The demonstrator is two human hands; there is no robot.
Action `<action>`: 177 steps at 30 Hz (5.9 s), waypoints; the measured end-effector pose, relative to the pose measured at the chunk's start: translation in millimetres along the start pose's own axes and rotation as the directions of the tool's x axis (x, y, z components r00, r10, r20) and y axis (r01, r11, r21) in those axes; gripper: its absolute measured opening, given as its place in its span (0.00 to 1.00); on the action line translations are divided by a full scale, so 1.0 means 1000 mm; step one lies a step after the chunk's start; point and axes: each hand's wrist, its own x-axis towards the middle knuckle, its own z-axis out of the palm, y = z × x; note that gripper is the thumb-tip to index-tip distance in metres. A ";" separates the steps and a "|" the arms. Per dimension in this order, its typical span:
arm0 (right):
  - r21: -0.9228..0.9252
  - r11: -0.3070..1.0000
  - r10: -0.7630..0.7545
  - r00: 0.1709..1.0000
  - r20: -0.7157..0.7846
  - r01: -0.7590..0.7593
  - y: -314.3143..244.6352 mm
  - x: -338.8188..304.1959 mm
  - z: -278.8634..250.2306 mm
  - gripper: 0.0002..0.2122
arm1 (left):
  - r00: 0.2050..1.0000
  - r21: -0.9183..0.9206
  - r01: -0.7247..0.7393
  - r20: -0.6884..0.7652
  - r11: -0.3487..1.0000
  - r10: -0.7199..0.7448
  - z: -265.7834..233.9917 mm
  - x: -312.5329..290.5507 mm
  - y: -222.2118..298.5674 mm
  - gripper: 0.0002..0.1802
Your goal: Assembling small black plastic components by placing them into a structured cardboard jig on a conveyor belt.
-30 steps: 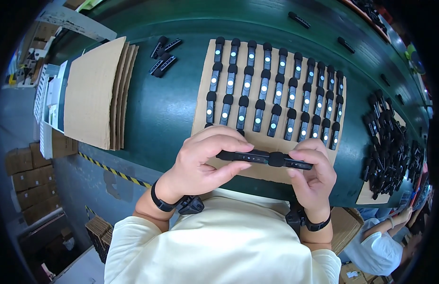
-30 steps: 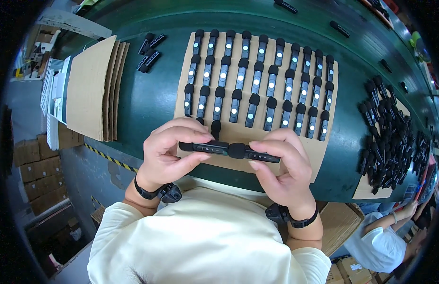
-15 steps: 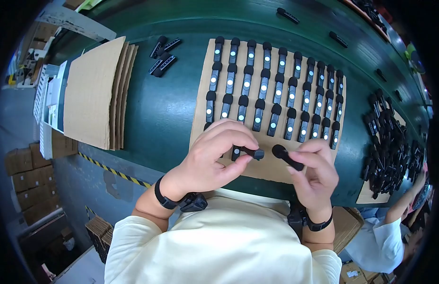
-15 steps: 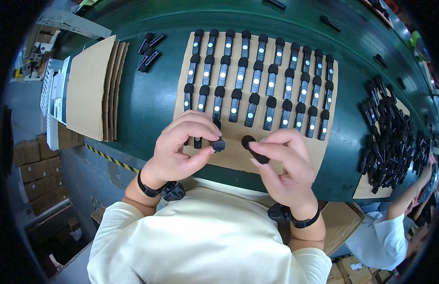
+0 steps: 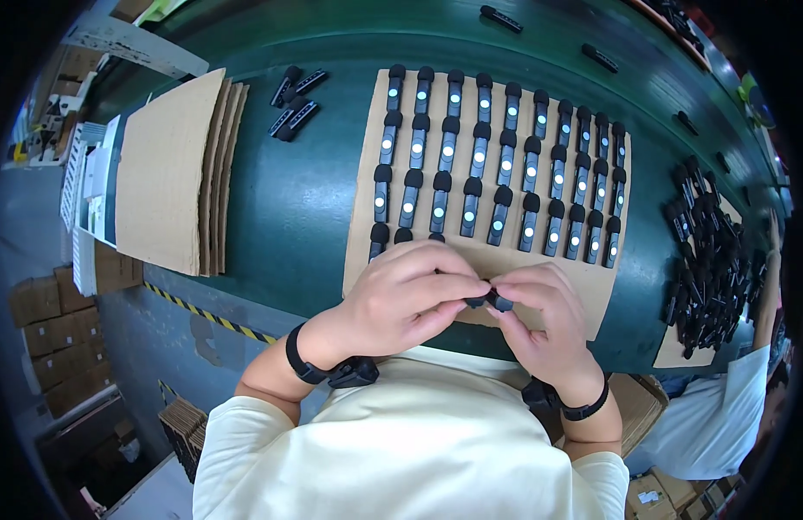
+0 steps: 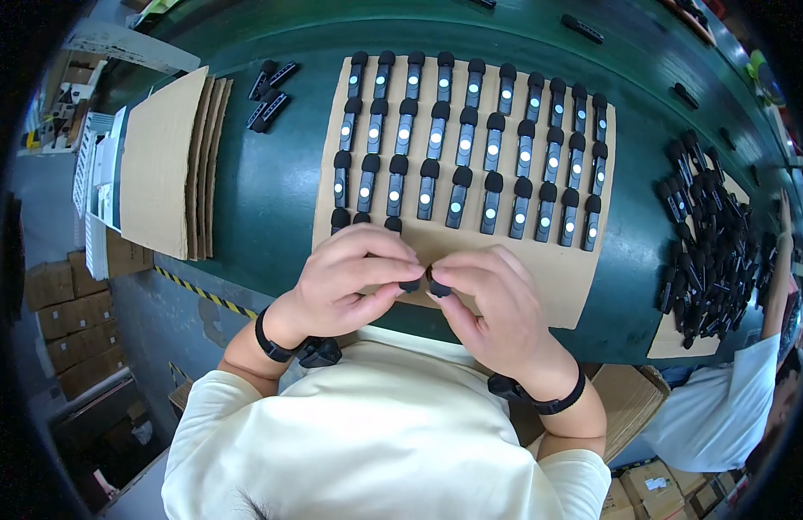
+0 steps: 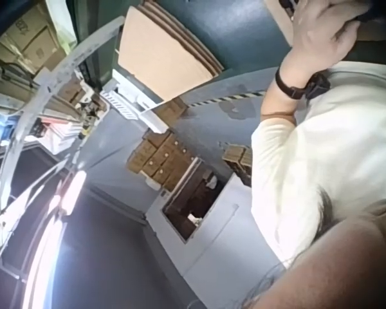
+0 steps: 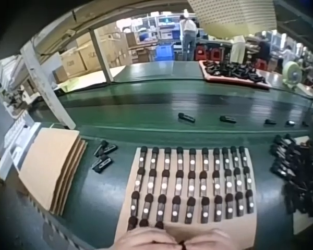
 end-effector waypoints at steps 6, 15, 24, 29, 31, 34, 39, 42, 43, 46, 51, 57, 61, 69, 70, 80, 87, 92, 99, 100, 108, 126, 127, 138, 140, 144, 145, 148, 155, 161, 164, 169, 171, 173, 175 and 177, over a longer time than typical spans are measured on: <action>-0.093 0.994 0.061 0.996 0.065 -0.055 0.007 -0.021 -0.003 0.17 | 0.996 0.279 -0.077 0.072 0.957 0.059 0.002 -0.017 0.002 0.14; -0.402 0.908 -0.056 0.986 0.160 0.116 0.013 -0.033 0.010 0.14 | 0.949 0.565 -0.307 0.242 0.766 0.202 0.019 -0.024 -0.003 0.07; -0.389 0.910 -0.063 0.976 0.209 0.143 0.016 -0.038 0.016 0.11 | 0.925 0.568 -0.341 0.346 0.749 0.159 0.019 -0.028 -0.007 0.07; -0.406 0.904 -0.058 0.979 0.194 0.134 0.022 -0.033 0.019 0.12 | 0.952 0.605 -0.276 0.280 0.747 0.125 0.021 -0.022 -0.009 0.07; -0.408 0.903 -0.053 0.978 0.200 0.132 0.022 -0.032 0.019 0.12 | 0.957 0.608 -0.261 0.264 0.750 0.119 0.021 -0.021 -0.010 0.08; -0.415 0.901 -0.042 0.977 0.208 0.128 0.021 -0.030 0.018 0.13 | 0.959 0.601 -0.253 0.258 0.758 0.116 0.022 -0.021 -0.011 0.08; -0.396 0.915 -0.001 0.979 0.204 0.083 0.012 -0.022 0.008 0.15 | 0.962 0.551 -0.238 0.247 0.800 0.117 0.013 -0.017 -0.005 0.09; -0.377 0.925 0.036 0.980 0.196 0.042 0.002 -0.005 -0.016 0.16 | 0.979 0.493 -0.162 0.186 0.855 0.079 -0.016 0.006 0.002 0.11; -0.398 0.916 0.029 0.981 0.191 0.050 0.001 0.006 -0.028 0.16 | 0.986 0.461 -0.123 0.157 0.879 0.056 -0.029 0.015 0.003 0.12; -0.456 0.889 0.049 0.982 0.183 0.041 0.004 0.039 -0.063 0.16 | 0.980 0.587 -0.197 0.135 0.785 0.146 -0.068 0.053 -0.015 0.13; -0.522 0.848 0.022 0.980 0.199 0.087 0.032 0.111 -0.103 0.15 | 0.977 0.699 -0.197 0.079 0.688 0.199 -0.128 0.119 -0.067 0.10; -0.529 0.824 0.359 0.908 0.214 -0.201 0.106 0.205 -0.109 0.13 | 0.994 0.763 -0.107 0.089 0.637 0.060 -0.163 0.193 -0.164 0.09; -0.717 0.697 0.246 0.936 0.254 0.011 0.161 0.244 -0.094 0.15 | 0.997 0.738 -0.041 0.070 0.673 -0.016 -0.170 0.214 -0.205 0.09; -0.819 0.574 0.393 0.880 0.266 -0.008 0.202 0.286 -0.069 0.14 | 0.964 0.792 0.100 0.073 0.603 -0.256 -0.163 0.221 -0.244 0.14; -0.817 0.577 0.391 0.872 0.294 0.016 0.202 0.288 -0.070 0.14 | 0.963 0.791 0.103 0.073 0.603 -0.260 -0.163 0.221 -0.241 0.14; -0.259 0.943 0.265 0.942 0.205 -0.209 0.099 0.216 -0.091 0.10 | 0.899 0.137 0.385 -0.279 0.913 -0.337 -0.130 0.193 -0.130 0.09; 0.337 0.806 0.518 0.856 -0.002 -0.487 0.009 0.076 -0.079 0.13 | 0.938 -0.198 0.168 -0.270 0.966 -0.218 -0.076 0.083 -0.035 0.13; 0.338 0.868 0.395 0.918 -0.028 -0.363 0.007 0.013 -0.054 0.14 | 0.832 -0.497 0.471 -0.024 0.729 -0.554 -0.047 0.024 0.003 0.17; 0.272 0.941 0.240 0.964 -0.114 -0.202 0.001 -0.007 -0.030 0.14 | 0.888 -0.416 0.400 -0.043 0.817 -0.457 -0.012 0.000 0.023 0.17; 0.272 0.942 0.233 0.965 -0.118 -0.194 0.000 -0.008 -0.030 0.14 | 0.910 -0.393 0.364 -0.044 0.845 -0.413 -0.011 0.000 0.024 0.17; 0.261 0.953 0.187 0.976 -0.108 -0.154 -0.007 -0.009 -0.027 0.13 | 0.952 -0.321 0.272 -0.050 0.907 -0.303 -0.007 0.002 0.025 0.18; 0.257 0.961 0.149 0.977 -0.153 -0.106 -0.004 -0.007 -0.026 0.11 | 0.971 -0.267 0.199 -0.073 0.943 -0.226 -0.005 0.008 0.023 0.16; 0.257 0.960 0.150 0.977 -0.153 -0.107 -0.004 -0.007 -0.027 0.11 | 0.972 -0.261 0.196 -0.078 0.945 -0.223 -0.004 0.009 0.023 0.16; 0.559 0.827 0.264 0.918 -0.297 -0.057 -0.003 -0.012 -0.022 0.13 | 0.993 -0.030 0.116 -0.017 0.993 -0.117 -0.004 0.023 0.021 0.14; 0.486 0.872 0.224 0.934 -0.279 -0.064 -0.002 -0.014 -0.028 0.13 | 0.998 0.024 0.069 -0.013 0.997 -0.069 -0.003 0.025 0.018 0.15; 0.252 0.965 0.116 0.976 -0.185 -0.067 -0.001 -0.013 -0.033 0.14 | 0.992 -0.135 0.115 -0.038 0.984 -0.121 0.006 0.021 0.011 0.16; 0.170 0.983 0.092 0.986 -0.139 -0.067 -0.002 -0.011 -0.032 0.14 | 0.992 -0.136 0.112 -0.035 0.984 -0.118 0.008 0.021 0.010 0.16; 0.080 0.995 0.067 0.993 -0.102 -0.059 -0.004 -0.007 -0.026 0.14 | 0.984 -0.233 0.164 -0.035 0.959 -0.177 0.015 0.020 0.011 0.16; 0.082 0.994 0.090 0.985 -0.146 -0.079 -0.001 -0.020 -0.029 0.15 | 0.990 -0.123 0.139 0.008 0.983 -0.139 0.021 0.023 0.017 0.16; -0.084 0.975 0.191 0.970 -0.150 -0.205 0.007 -0.047 -0.040 0.15 | 0.995 0.109 -0.012 0.100 0.994 0.001 0.041 0.018 0.011 0.17; -0.169 0.965 0.177 0.973 -0.145 -0.201 0.010 -0.053 -0.041 0.16 | 0.980 0.274 -0.186 0.127 0.944 0.156 0.051 0.019 0.012 0.16; -0.335 0.940 0.055 0.997 -0.061 -0.072 0.015 -0.059 -0.038 0.15 | 0.944 0.458 -0.325 0.215 0.828 0.251 0.061 0.021 0.013 0.13; -0.368 0.929 0.027 0.999 -0.029 -0.036 0.017 -0.063 -0.035 0.15 | 0.925 0.530 -0.369 0.289 0.764 0.246 0.066 0.017 0.012 0.11; -0.425 0.905 -0.002 0.998 0.060 0.028 0.018 -0.070 -0.033 0.14 | 0.916 0.563 -0.389 0.324 0.729 0.238 0.068 0.013 0.012 0.11; -0.450 0.891 -0.014 0.994 0.107 0.061 0.019 -0.073 -0.032 0.14 | 0.897 0.537 -0.406 0.390 0.740 0.209 0.067 0.009 0.012 0.10; -0.440 0.897 0.019 0.992 0.124 0.038 0.018 -0.073 -0.031 0.13 | 0.885 0.522 -0.413 0.423 0.746 0.194 0.067 0.009 0.011 0.09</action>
